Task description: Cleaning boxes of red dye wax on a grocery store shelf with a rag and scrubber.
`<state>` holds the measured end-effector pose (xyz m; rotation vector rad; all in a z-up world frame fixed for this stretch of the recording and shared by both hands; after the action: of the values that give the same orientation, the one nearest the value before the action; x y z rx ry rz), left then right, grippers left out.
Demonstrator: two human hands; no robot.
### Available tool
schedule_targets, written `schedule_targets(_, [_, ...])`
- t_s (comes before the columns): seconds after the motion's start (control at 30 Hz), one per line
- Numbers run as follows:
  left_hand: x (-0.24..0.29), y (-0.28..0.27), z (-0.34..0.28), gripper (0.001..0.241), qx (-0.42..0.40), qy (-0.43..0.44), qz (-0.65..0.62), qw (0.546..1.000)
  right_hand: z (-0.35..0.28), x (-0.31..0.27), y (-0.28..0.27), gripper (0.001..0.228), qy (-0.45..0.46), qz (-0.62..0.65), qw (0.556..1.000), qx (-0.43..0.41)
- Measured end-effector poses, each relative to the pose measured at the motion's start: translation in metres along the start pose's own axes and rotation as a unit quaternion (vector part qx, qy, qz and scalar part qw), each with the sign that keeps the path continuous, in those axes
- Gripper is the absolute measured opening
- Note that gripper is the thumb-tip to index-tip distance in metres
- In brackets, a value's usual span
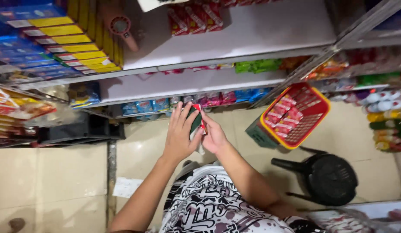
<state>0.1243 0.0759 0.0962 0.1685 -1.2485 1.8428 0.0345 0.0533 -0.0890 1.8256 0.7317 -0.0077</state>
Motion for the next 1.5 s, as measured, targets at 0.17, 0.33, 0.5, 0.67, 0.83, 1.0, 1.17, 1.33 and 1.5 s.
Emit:
schedule_targets(0.17, [0.014,0.013,0.040,0.042,0.059,0.040,-0.026,0.997,-0.040,-0.067,0.021,0.039,0.005,-0.058,0.997,-0.052])
schedule_targets(0.33, [0.057,0.057,0.061,0.042,0.107,0.044,-0.020,0.993,-0.047,-0.121,-0.002,0.038,0.022,-0.052,0.996,-0.069])
schedule_targets(0.5, [0.084,0.107,0.047,0.060,0.131,-0.132,-0.086,0.979,-0.074,-0.162,0.008,0.064,-0.063,-0.098,0.993,-0.008])
schedule_targets(0.67, [0.092,0.115,0.033,0.046,0.160,-0.170,-0.106,0.966,-0.090,-0.185,0.020,0.066,-0.089,-0.174,0.980,-0.049])
schedule_targets(0.83, [0.124,0.089,0.051,0.046,0.079,-0.153,-0.075,0.982,-0.082,-0.219,0.016,0.060,-0.134,-0.223,0.961,-0.091])
schedule_targets(1.0, [0.123,0.096,0.074,0.075,-0.079,-0.172,0.244,0.951,-0.093,-0.205,0.037,0.066,-0.177,-0.251,0.947,-0.098])
schedule_targets(1.17, [0.122,0.093,0.074,0.075,-0.036,-0.103,0.108,0.988,-0.096,-0.181,0.026,0.076,-0.164,-0.178,0.970,0.001])
schedule_targets(1.33, [0.121,0.062,0.068,0.069,0.069,0.002,0.025,0.997,-0.087,-0.157,0.048,0.070,-0.131,-0.149,0.979,-0.038])
schedule_targets(1.5, [0.076,0.006,0.057,0.046,0.111,0.025,-0.025,0.993,-0.081,-0.123,0.091,0.056,-0.139,-0.092,0.974,-0.150])
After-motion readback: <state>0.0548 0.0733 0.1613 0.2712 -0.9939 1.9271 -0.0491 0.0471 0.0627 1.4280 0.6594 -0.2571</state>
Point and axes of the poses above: each hand's wrist, its own z-axis towards the middle knuckle, its own y-axis out of the palm, x = y × z, the point moved 9 cm from there along z, towards the middle knuckle, and after that the axes turned 3 degrees about -x, right-handed, at the moved point
